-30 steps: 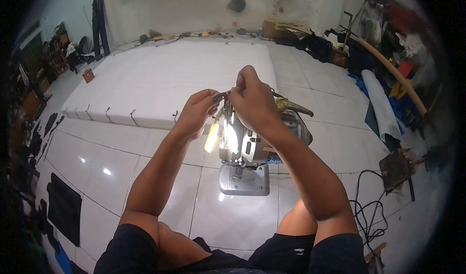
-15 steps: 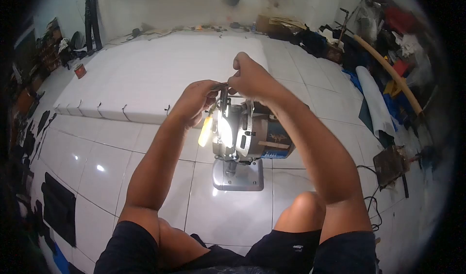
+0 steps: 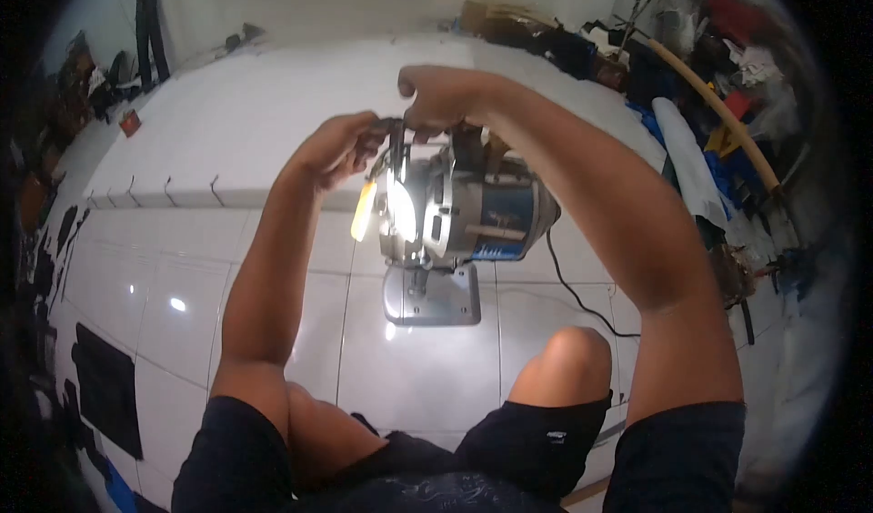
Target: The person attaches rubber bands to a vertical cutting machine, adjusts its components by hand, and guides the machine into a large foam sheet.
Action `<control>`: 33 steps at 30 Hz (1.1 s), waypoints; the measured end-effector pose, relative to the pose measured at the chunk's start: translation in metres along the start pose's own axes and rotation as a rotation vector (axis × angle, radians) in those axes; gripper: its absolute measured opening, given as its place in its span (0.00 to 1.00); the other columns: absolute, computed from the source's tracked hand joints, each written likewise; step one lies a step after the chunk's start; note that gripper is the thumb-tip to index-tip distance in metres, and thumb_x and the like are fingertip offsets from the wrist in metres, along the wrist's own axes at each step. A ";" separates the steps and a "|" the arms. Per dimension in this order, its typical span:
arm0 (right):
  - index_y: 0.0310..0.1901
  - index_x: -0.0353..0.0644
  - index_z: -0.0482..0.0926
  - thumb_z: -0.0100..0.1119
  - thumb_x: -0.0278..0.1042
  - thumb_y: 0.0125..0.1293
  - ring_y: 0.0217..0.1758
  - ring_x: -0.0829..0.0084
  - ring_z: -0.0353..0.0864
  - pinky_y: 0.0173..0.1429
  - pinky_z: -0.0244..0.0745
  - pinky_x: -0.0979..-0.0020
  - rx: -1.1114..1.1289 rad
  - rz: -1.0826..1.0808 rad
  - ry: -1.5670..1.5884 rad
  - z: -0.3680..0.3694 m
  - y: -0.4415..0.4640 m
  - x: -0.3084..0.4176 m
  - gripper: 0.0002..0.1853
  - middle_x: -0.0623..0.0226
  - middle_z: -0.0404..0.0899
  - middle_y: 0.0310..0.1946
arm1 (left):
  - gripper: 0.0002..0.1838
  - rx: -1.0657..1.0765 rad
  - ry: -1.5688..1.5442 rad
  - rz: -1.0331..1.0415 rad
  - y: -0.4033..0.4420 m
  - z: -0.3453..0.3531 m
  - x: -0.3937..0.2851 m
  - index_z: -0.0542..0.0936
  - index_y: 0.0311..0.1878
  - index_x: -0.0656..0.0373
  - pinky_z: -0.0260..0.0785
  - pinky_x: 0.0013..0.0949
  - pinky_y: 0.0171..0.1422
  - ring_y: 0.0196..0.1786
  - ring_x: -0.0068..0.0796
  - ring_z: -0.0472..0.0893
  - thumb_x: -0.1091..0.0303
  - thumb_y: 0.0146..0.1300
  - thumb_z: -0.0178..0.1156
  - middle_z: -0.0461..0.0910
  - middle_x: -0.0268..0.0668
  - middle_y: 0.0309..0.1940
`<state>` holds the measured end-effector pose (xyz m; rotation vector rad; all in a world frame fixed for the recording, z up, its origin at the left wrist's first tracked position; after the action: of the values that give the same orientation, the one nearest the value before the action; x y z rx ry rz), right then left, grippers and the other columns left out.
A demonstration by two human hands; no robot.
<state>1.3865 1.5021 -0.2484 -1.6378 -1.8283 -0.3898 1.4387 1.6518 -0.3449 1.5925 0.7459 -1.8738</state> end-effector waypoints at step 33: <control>0.66 0.46 0.68 0.71 0.45 0.56 0.70 0.52 0.62 0.74 0.58 0.57 -0.266 -0.226 -0.651 0.133 -0.082 -0.289 0.37 0.57 0.67 0.66 | 0.08 -0.676 -0.117 0.119 -0.022 -0.125 0.043 0.75 0.33 0.54 0.55 0.23 0.26 0.24 0.16 0.64 0.63 0.62 0.63 0.67 0.25 0.23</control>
<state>1.2767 1.3455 -0.5156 -1.8879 -2.5488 -0.2102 1.5015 1.7545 -0.4033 1.0588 1.0622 -1.3988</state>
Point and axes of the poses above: each hand's wrist, its own y-axis towards the middle knuckle, its own z-axis out of the palm, x = y × z, the point moved 3 cm from there along y, towards the middle knuckle
